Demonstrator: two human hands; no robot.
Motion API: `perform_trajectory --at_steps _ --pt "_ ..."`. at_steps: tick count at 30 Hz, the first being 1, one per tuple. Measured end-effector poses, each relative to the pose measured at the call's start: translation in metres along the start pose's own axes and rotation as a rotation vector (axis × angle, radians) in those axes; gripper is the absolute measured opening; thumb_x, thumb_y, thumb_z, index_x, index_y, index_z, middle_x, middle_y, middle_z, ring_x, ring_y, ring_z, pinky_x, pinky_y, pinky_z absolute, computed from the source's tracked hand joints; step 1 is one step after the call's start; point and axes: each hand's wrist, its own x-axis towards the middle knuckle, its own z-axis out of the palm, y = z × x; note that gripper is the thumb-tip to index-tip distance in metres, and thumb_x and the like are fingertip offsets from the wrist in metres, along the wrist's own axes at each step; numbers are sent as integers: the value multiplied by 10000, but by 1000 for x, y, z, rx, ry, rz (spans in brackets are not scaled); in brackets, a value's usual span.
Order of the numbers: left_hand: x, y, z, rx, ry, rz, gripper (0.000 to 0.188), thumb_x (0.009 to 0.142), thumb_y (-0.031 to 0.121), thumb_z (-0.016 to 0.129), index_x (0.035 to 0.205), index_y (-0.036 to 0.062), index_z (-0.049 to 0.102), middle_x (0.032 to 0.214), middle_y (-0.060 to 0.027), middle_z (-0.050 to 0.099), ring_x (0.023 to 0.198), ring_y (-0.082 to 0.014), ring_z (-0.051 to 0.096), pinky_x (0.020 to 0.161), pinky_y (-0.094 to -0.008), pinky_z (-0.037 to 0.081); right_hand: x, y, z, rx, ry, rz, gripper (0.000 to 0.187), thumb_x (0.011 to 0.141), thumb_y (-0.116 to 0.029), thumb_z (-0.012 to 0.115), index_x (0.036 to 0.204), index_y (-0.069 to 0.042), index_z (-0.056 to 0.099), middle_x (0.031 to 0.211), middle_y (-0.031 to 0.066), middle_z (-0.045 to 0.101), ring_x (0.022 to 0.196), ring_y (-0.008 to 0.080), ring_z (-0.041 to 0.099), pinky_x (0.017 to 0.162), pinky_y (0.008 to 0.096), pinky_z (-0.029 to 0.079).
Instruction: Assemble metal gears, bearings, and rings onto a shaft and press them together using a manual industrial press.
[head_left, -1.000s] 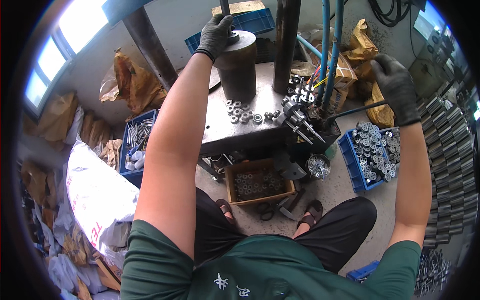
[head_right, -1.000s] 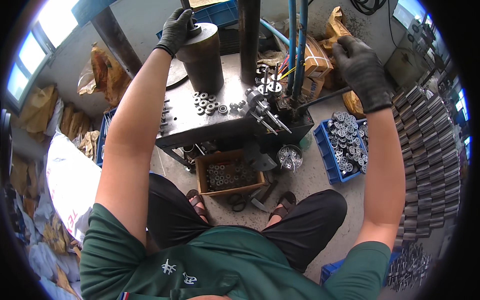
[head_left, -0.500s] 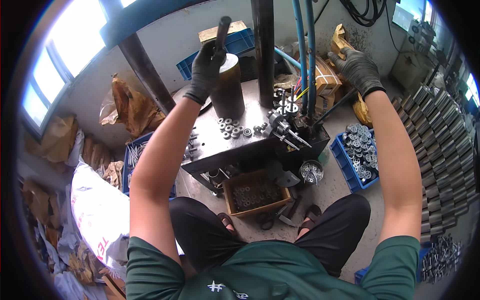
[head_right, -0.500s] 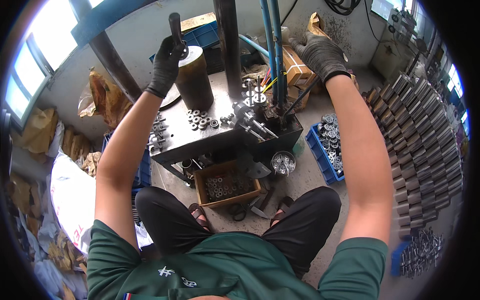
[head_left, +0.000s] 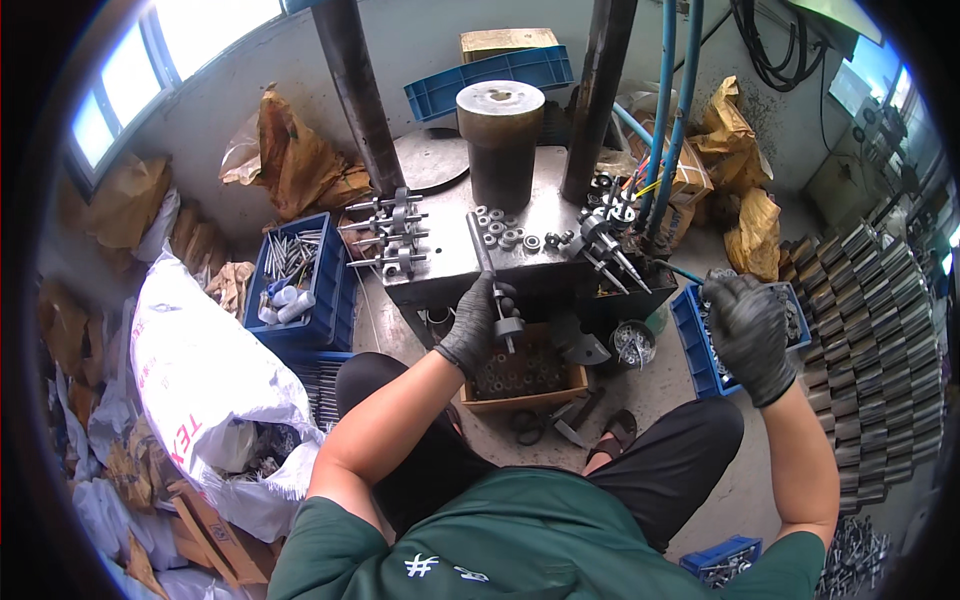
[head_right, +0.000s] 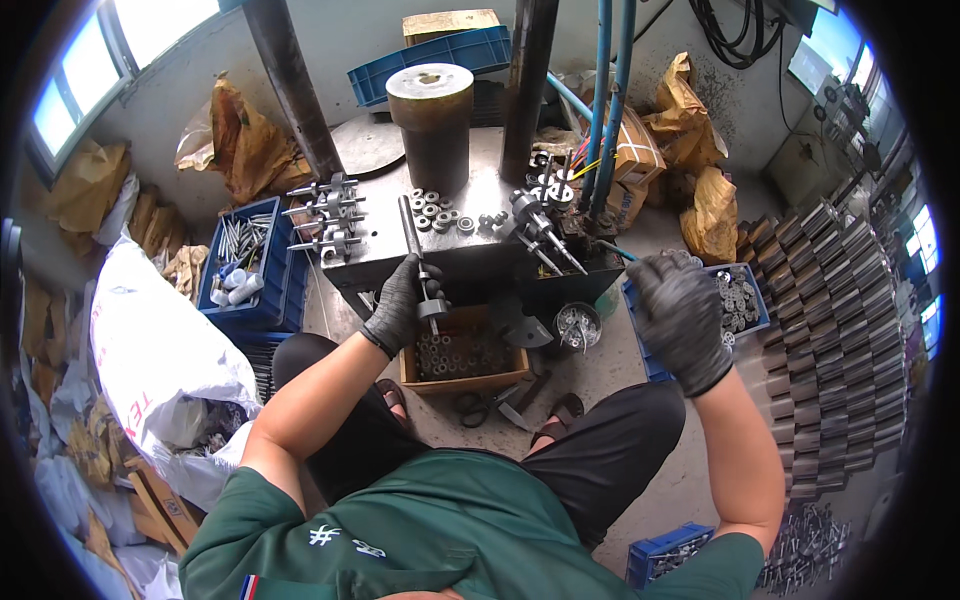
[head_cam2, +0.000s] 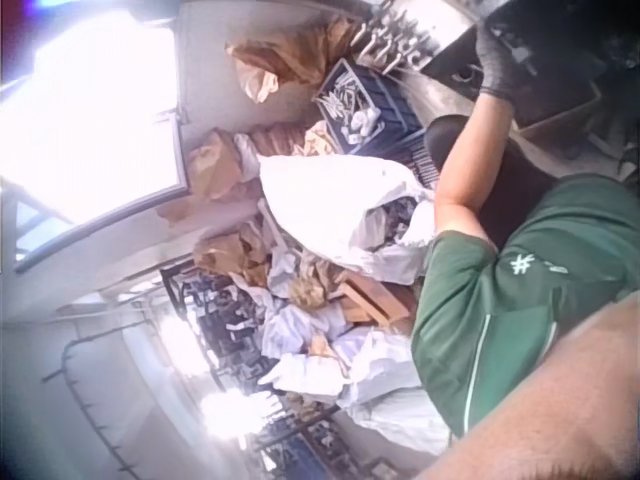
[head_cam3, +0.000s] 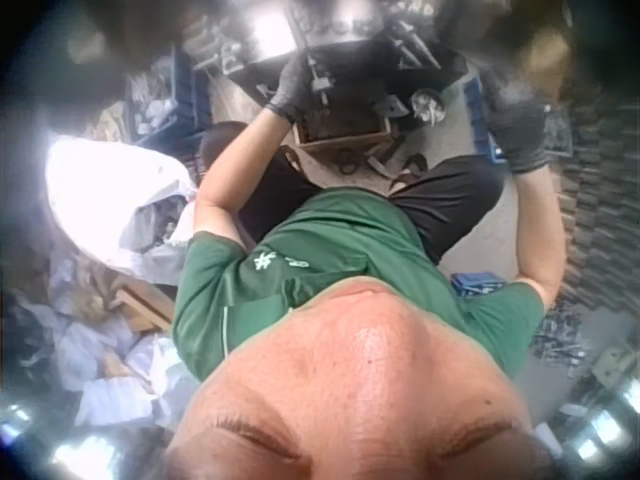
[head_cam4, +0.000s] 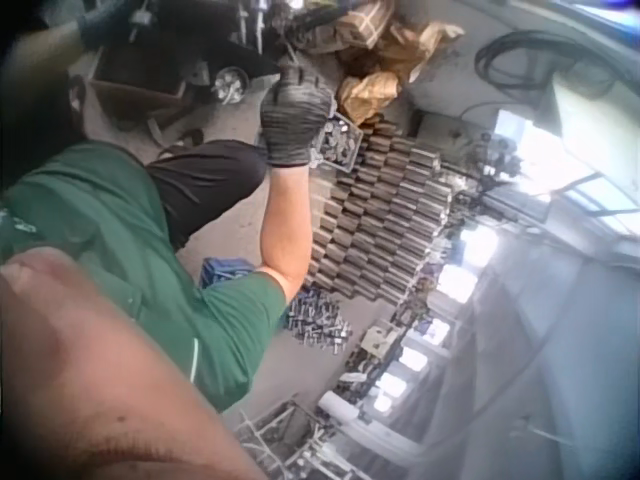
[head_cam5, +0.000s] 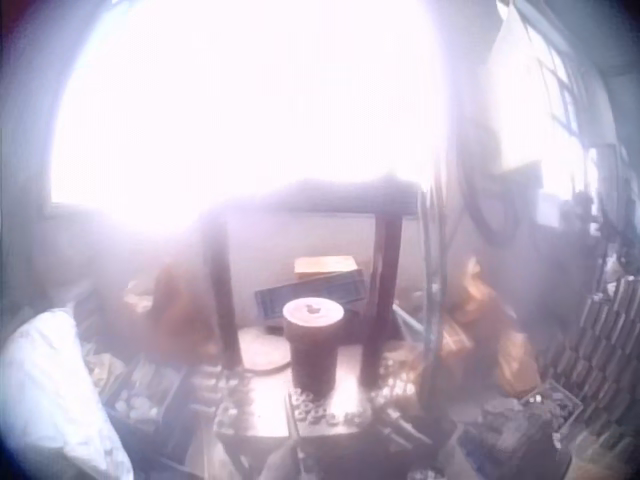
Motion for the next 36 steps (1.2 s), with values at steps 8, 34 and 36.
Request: perform_trajectory --at_steps 8,34,36 --pt "39 8 -28 -72 12 -124 308 1048 390 465 905 134 558 658 39 550 507 -129 523 539 -394 537 8 -88 66 550 -12 42 216 842 -90 728 1037 -11 674 972 153 695 892 324 684 796 408 547" --pt "-21 -23 20 435 -332 278 447 939 231 747 1295 -5 615 1136 -108 711 1041 -172 679 944 -321 555 -58 -89 257 3171 -635 706 551 1018 -563 482 1361 -136 540 1181 88 637 936 178 633 783 325 534" --pt "-25 -22 11 442 -301 252 446 942 231 743 1297 -7 615 1137 -111 713 1040 -174 681 944 -320 555 -28 -115 226 2795 -443 1182 553 1018 -573 473 1351 -137 546 1162 86 638 940 180 627 801 337 538"
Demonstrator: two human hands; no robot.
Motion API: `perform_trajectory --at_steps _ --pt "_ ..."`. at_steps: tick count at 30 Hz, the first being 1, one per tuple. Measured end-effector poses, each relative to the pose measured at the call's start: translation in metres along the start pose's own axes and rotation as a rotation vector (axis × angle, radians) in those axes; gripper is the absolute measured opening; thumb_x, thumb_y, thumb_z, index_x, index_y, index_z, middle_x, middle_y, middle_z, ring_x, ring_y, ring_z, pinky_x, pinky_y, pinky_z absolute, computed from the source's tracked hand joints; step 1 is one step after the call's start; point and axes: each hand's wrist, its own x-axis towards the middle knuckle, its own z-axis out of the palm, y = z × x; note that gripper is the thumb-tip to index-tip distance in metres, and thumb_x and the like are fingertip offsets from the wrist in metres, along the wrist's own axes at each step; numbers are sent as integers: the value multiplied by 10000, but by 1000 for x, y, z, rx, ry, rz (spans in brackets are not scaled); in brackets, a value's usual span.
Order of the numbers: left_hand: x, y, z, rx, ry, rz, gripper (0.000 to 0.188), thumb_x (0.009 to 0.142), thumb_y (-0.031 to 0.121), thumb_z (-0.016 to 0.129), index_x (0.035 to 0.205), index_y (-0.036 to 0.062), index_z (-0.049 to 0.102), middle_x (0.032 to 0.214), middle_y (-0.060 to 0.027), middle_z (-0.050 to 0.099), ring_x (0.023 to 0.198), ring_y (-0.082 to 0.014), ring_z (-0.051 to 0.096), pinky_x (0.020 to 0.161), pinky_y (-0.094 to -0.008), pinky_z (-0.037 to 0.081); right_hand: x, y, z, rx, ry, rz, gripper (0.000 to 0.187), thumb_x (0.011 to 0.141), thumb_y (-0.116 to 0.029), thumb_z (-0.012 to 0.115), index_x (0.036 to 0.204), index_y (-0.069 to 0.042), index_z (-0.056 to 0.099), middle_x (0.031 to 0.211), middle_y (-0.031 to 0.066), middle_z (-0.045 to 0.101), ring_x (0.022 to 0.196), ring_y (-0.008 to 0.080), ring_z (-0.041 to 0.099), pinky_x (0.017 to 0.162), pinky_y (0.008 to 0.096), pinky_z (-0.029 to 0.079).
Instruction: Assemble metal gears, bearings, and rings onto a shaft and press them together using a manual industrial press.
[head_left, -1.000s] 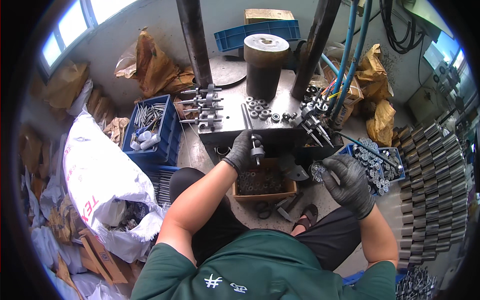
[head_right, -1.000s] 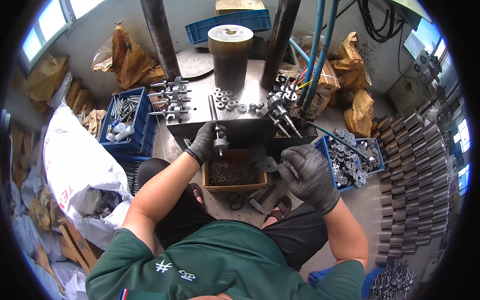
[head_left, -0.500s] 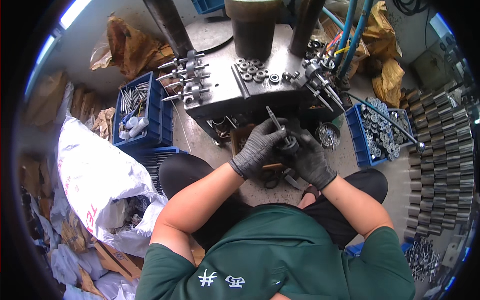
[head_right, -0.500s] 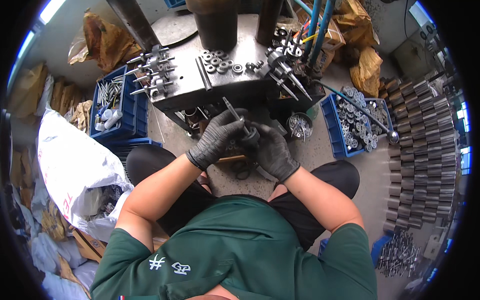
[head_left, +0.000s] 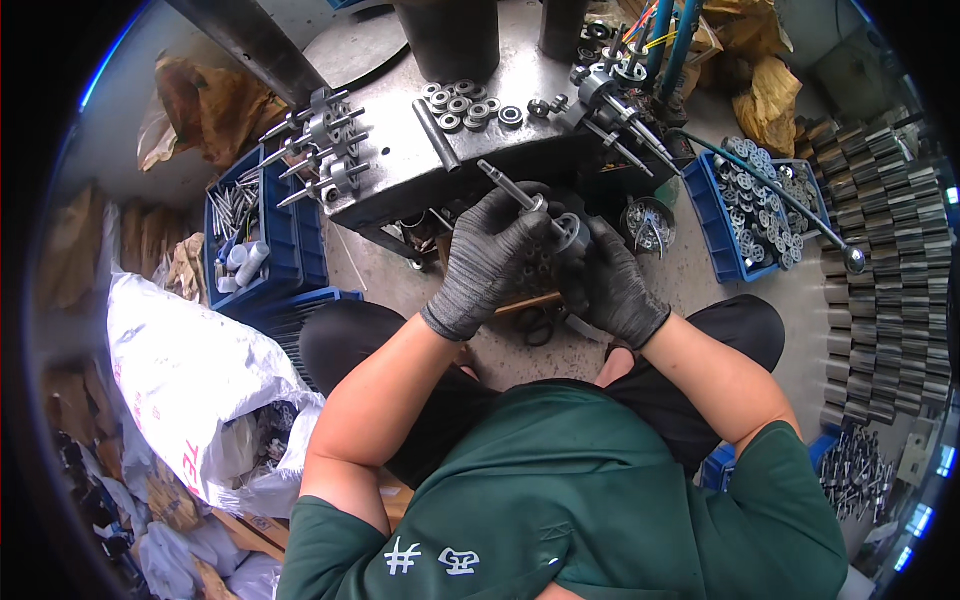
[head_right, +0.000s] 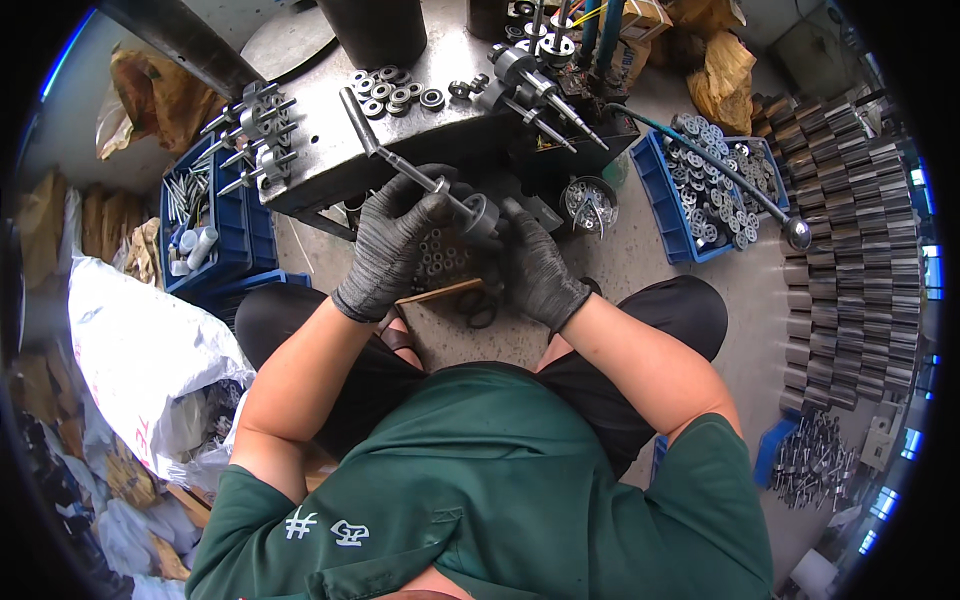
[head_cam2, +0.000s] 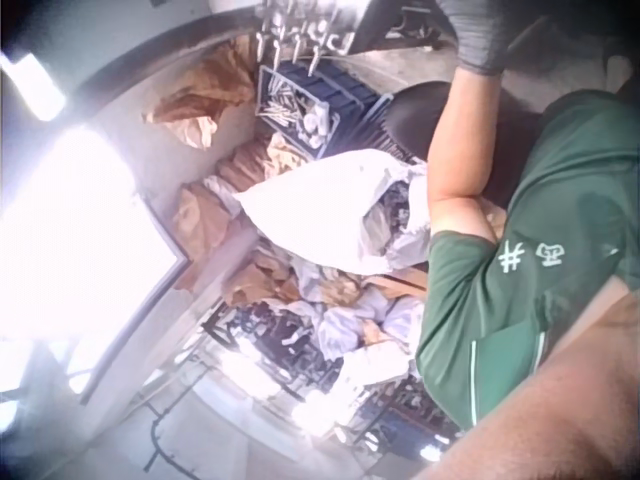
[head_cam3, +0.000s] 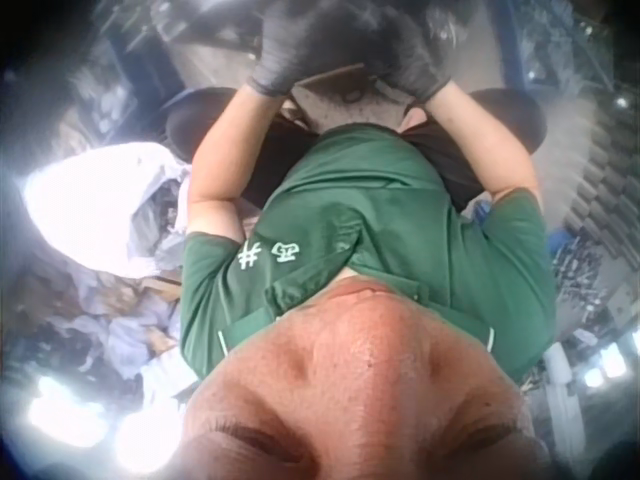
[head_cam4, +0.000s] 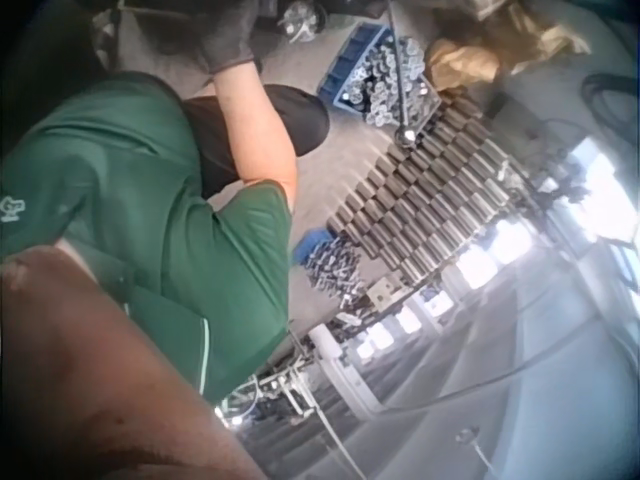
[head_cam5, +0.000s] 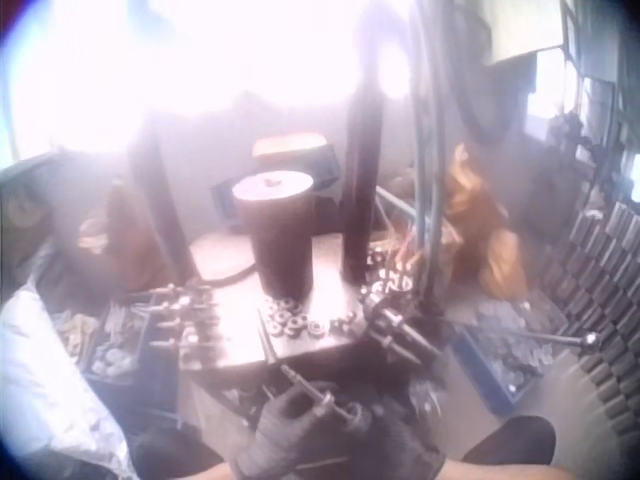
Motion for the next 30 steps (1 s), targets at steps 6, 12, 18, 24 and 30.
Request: perform_trajectory --at_steps 6,12,18,24,30 --pt "5 -6 4 4 18 31 430 964 231 715 1295 -23 610 1138 -121 714 1066 -194 685 941 -330 558 -4 -4 -4 -245 363 -173 562 1020 -574 468 1345 -122 550 1195 90 633 1060 216 622 912 403 539" --pt "3 -10 5 -93 -25 -28 429 987 250 683 1311 -16 593 1156 -134 707 1074 -216 684 949 -343 555 -9 4 16 -191 251 -264 555 1000 -494 553 1360 -71 536 1226 104 617 1102 221 614 971 396 519" --pt "0 -10 15 -149 6 18 399 1026 247 622 1328 -10 583 1186 -136 694 1106 -206 667 993 -335 528 -19 -4 20 -662 209 -494 603 886 -232 745 1406 -48 501 1208 91 607 1110 180 608 987 364 522" --pt "-9 -13 16 -47 26 30 380 1020 239 627 1305 -11 606 1153 -109 689 1079 -162 640 986 -311 500 -39 -19 36 -1117 332 -744 732 773 -62 830 1423 -60 494 1187 75 607 1098 158 602 956 316 528" --pt "-29 1 16 535 -279 280 260 923 181 709 1138 37 689 1012 -92 698 941 -233 671 861 -361 525 -49 -27 35 -1064 282 -870 776 743 -35 838 1434 -71 488 1193 71 603 1094 164 603 952 321 532"
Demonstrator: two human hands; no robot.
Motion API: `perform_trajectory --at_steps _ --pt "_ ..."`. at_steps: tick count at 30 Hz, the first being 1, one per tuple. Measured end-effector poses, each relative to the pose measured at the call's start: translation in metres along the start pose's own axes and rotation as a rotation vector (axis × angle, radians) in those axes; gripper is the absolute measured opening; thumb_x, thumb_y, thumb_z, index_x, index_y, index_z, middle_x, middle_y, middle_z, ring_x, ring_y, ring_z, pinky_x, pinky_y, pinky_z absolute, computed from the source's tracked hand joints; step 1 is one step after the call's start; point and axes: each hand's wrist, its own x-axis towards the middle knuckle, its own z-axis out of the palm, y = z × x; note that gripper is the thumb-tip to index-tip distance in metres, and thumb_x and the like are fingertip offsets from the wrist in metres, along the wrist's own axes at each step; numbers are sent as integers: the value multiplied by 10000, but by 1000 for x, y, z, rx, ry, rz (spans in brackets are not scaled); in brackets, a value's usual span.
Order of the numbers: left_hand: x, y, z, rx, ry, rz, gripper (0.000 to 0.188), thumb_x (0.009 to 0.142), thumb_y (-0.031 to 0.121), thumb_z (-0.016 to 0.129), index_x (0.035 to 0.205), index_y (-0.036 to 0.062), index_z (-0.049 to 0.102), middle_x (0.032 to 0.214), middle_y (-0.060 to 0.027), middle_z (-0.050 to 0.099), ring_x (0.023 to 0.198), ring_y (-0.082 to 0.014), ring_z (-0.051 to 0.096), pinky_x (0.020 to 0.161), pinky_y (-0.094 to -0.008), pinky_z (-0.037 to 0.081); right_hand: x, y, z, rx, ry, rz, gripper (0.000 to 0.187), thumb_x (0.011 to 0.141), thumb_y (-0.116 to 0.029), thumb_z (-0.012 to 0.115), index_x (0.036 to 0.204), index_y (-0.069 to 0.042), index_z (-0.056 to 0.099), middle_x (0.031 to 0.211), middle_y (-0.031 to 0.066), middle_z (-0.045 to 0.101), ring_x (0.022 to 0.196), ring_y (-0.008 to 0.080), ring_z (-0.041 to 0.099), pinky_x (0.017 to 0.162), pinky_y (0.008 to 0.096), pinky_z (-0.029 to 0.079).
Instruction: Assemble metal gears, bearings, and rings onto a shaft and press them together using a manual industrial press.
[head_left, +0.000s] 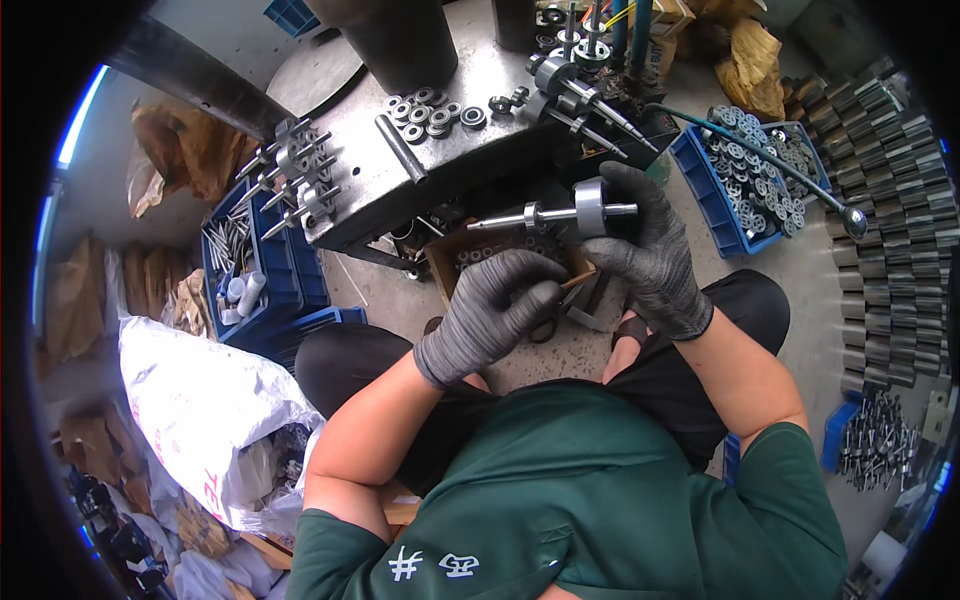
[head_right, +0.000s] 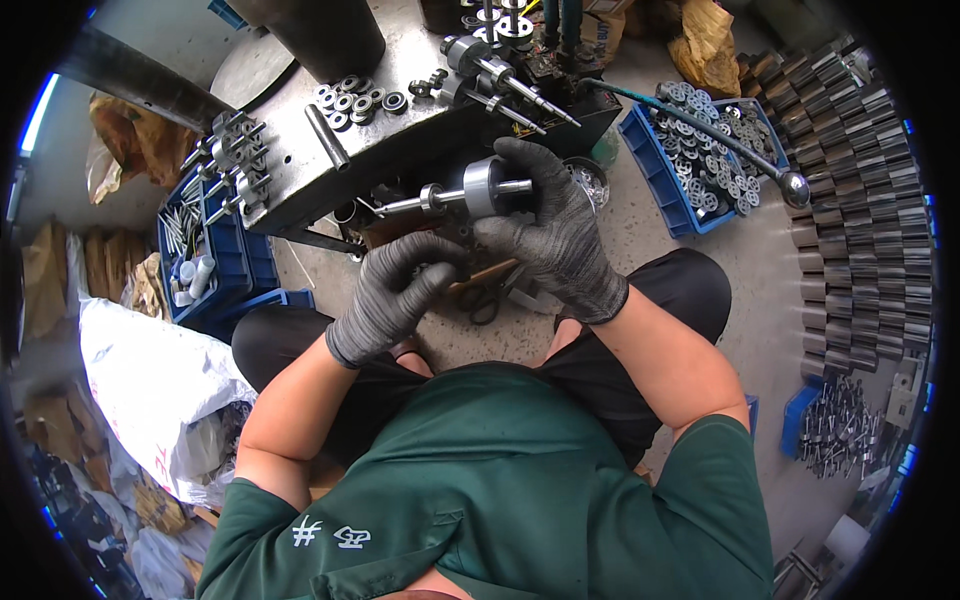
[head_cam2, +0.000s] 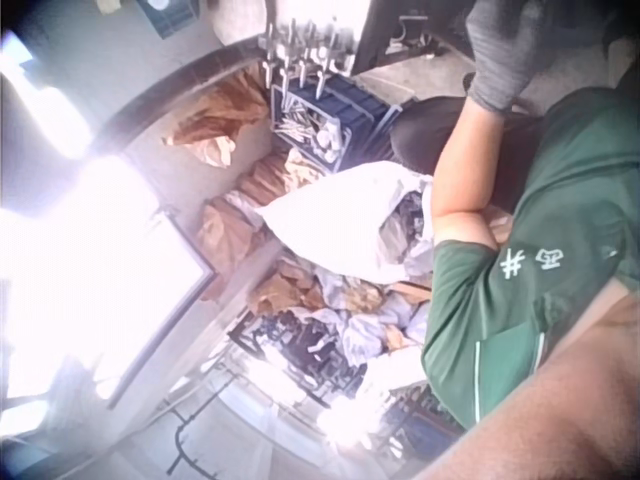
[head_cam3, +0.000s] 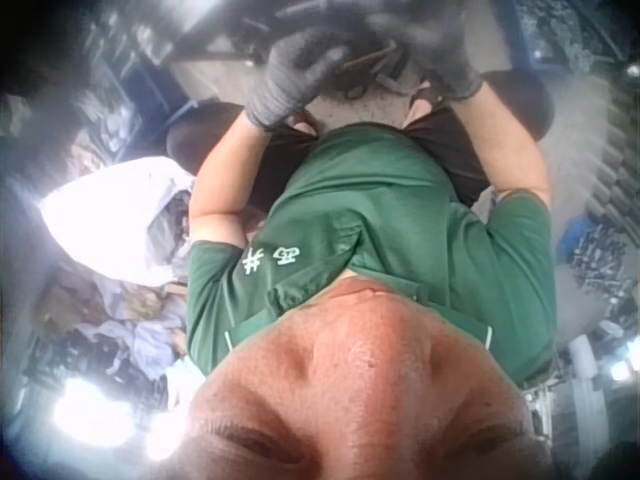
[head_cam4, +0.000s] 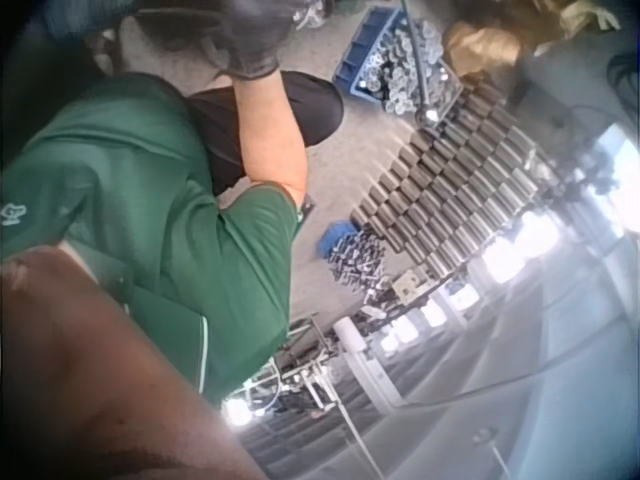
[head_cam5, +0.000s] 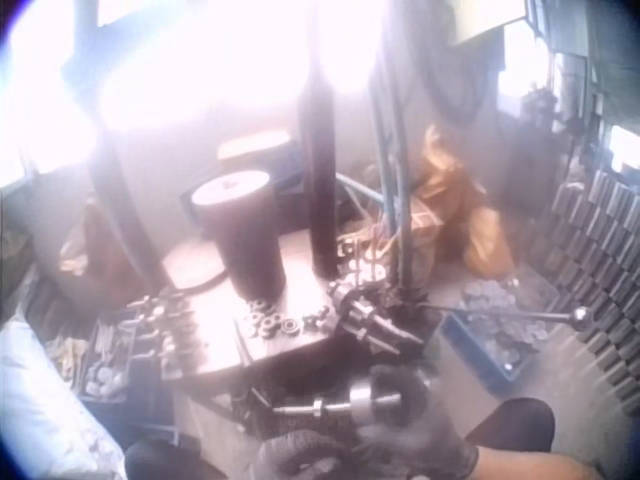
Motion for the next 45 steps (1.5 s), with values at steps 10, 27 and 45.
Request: perform_trajectory --at_steps 10,27,45 --pt "5 7 -12 173 179 386 275 894 35 686 1165 13 647 1066 -120 692 991 -243 667 901 -374 518 5 -1 5 719 -108 315 583 884 -235 653 1424 -89 490 1201 183 649 964 262 699 907 398 576" --pt "11 -12 10 35 239 188 462 760 16 787 1196 56 638 1209 -103 591 1127 -227 614 965 -361 514 -3 17 16 904 -173 545 636 901 -331 590 1451 -34 469 1159 173 669 753 236 714 669 358 617" --pt "13 -16 7 411 357 329 428 677 119 871 1059 97 678 1067 -104 615 934 -292 651 766 -380 567 -14 33 28 793 -34 567 416 959 -312 562 1267 -36 605 1215 95 654 1155 224 615 1023 392 476"
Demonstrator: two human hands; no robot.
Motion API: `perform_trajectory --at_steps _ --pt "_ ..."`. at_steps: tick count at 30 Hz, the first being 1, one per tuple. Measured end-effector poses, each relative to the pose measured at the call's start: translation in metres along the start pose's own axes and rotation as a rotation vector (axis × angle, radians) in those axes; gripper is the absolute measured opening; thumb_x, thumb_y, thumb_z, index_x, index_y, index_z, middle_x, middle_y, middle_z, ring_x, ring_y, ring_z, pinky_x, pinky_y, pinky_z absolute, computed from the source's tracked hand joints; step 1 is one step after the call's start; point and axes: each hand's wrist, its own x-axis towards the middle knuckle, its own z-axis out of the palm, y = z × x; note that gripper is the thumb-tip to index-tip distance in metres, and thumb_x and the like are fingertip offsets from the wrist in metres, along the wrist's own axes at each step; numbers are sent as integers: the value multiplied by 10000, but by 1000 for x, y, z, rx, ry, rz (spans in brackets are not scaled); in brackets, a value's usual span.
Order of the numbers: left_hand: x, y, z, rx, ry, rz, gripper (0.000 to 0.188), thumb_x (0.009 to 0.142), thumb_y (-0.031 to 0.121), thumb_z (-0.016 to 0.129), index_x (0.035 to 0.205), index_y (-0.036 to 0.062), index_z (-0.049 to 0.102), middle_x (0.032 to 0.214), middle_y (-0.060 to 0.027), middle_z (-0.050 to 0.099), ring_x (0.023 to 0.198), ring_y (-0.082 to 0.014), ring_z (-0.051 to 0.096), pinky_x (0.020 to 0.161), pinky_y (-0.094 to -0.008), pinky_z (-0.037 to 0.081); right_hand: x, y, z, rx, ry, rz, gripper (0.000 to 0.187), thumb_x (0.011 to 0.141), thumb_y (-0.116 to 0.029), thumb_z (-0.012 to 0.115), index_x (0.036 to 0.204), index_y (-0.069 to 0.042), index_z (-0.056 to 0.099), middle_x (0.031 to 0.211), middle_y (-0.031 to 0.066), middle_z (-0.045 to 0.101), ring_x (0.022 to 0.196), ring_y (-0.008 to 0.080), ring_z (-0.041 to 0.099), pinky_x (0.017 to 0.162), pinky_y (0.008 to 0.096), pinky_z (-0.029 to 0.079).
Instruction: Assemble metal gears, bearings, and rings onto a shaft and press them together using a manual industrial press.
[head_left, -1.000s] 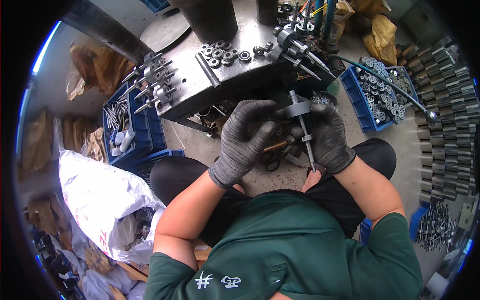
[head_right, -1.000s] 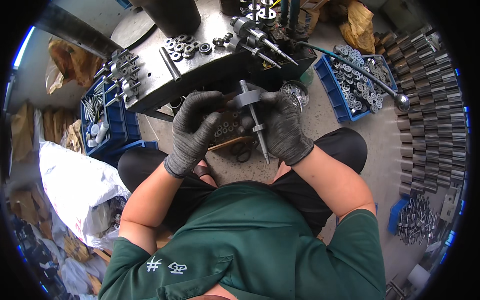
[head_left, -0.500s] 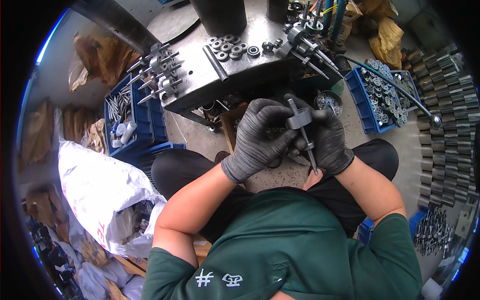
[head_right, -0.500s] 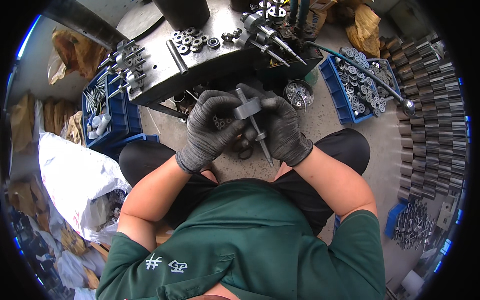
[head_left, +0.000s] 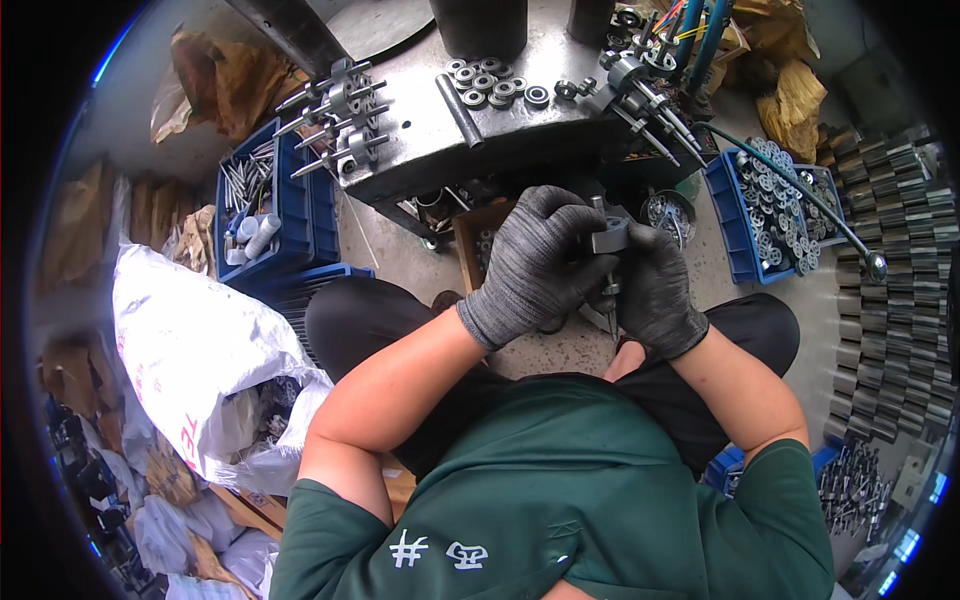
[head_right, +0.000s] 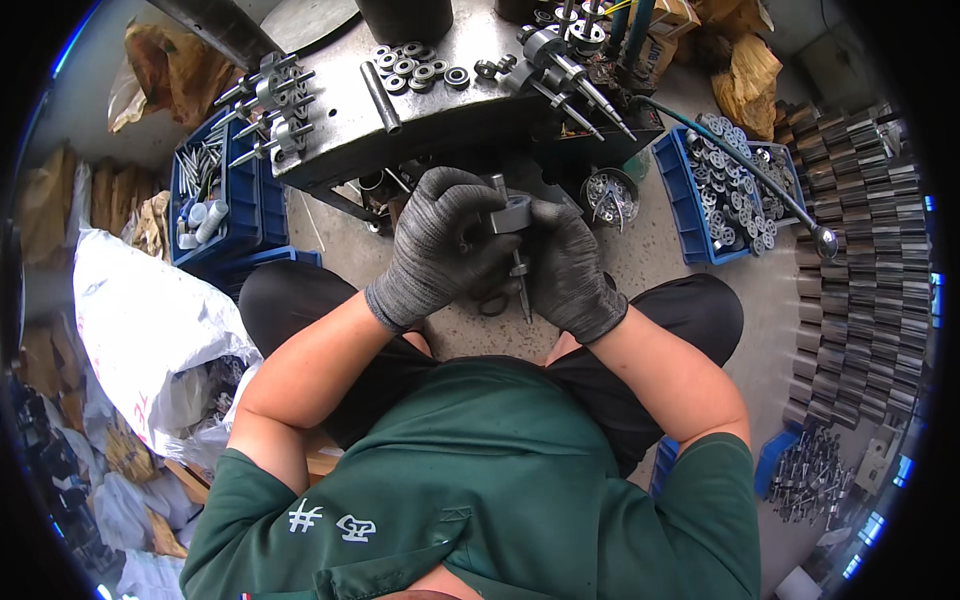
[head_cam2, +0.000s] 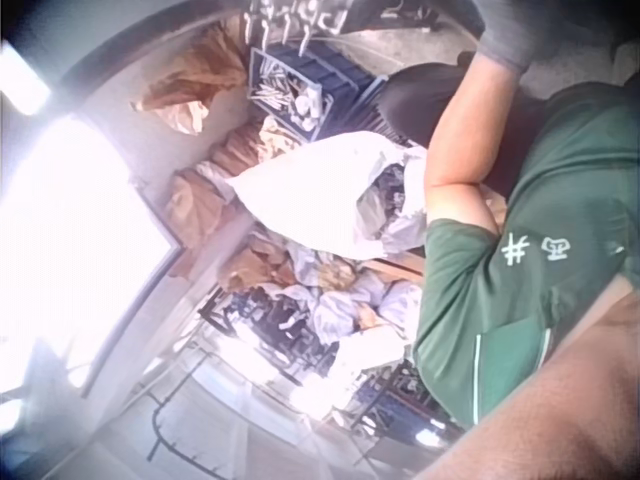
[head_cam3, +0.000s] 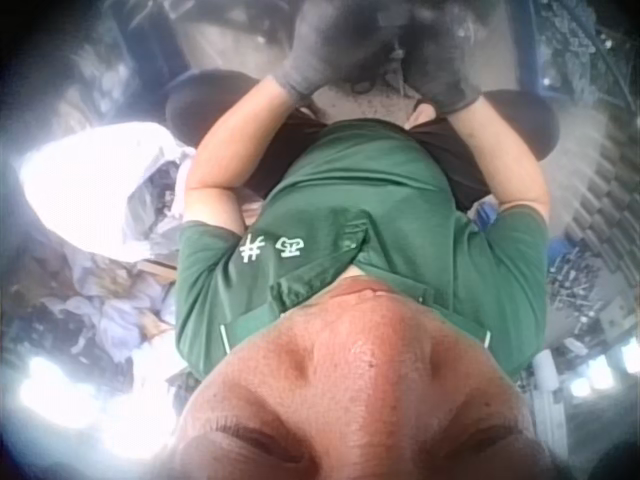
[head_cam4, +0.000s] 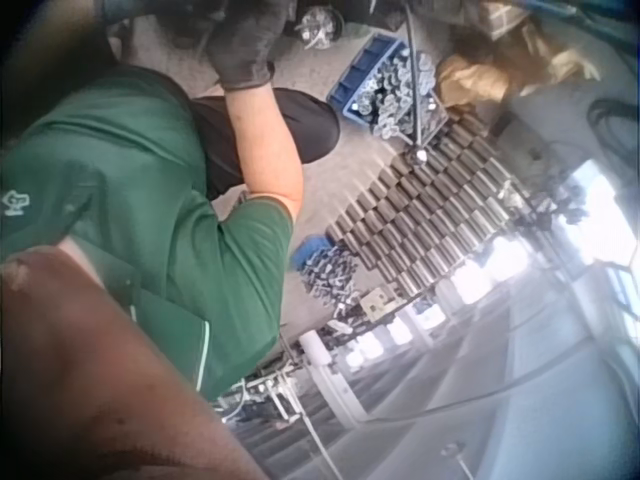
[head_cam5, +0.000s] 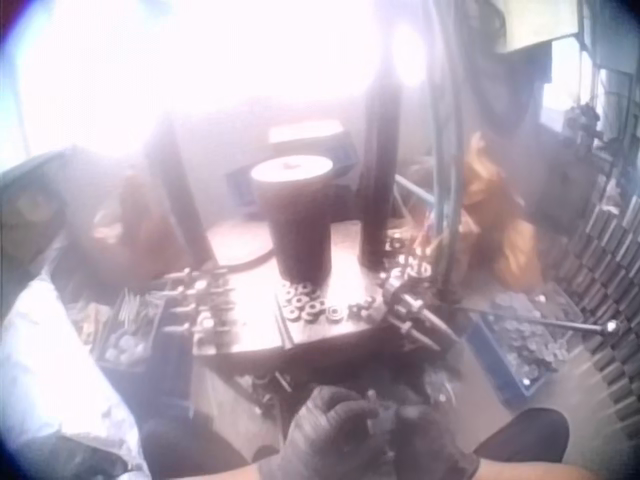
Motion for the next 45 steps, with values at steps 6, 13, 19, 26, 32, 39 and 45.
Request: perform_trajectory --at_steps 6,13,19,26,32,39,45 --pt "4 0 -3 -23 -29 -24 394 677 129 871 1023 93 687 1031 -105 616 914 -292 646 741 -386 564 0 0 3 -5 -44 36 413 964 -321 554 1248 -28 613 1200 94 663 1129 225 624 1013 397 483" --pt "8 -3 -1 68 -70 30 399 698 154 862 1049 80 689 1034 -114 617 941 -312 643 779 -415 555 0 -1 -2 39 -67 135 465 965 -408 544 1275 -64 590 1133 81 667 1057 216 646 884 382 547" --pt "0 -6 4 -181 -81 -73 515 733 193 862 1174 56 633 1138 -144 578 1025 -305 622 869 -402 542 1 -10 -10 198 -103 278 494 953 -476 559 1263 -93 569 1084 69 665 867 210 681 628 355 577" --pt "-2 -10 7 -437 -38 -108 499 740 184 857 1146 42 604 1118 -123 588 1030 -261 629 922 -379 522 0 -12 -12 217 -295 362 555 940 -472 567 1284 -36 570 1078 122 673 849 241 685 656 374 580" --pt "-5 -6 2 -718 -185 -492 486 841 236 818 1212 51 565 1170 -63 578 1134 -161 566 1016 -345 462 -3 -8 -1 130 -1 201 548 928 -432 577 1277 -9 588 1141 154 675 968 277 681 834 404 571" --pt "-5 -4 1 -870 -174 -455 512 827 235 832 1222 48 565 1169 -58 584 1150 -158 566 1033 -353 458 -4 -4 -4 69 -20 132 528 907 -394 601 1278 -18 596 1154 142 677 1057 282 663 913 421 546" --pt "-3 -9 -3 -844 -222 -442 488 868 217 790 1267 47 565 1214 -64 588 1183 -167 565 1056 -362 451 0 -9 -6 59 -57 182 497 905 -389 604 1257 -39 609 1139 132 681 1025 266 669 902 421 552"
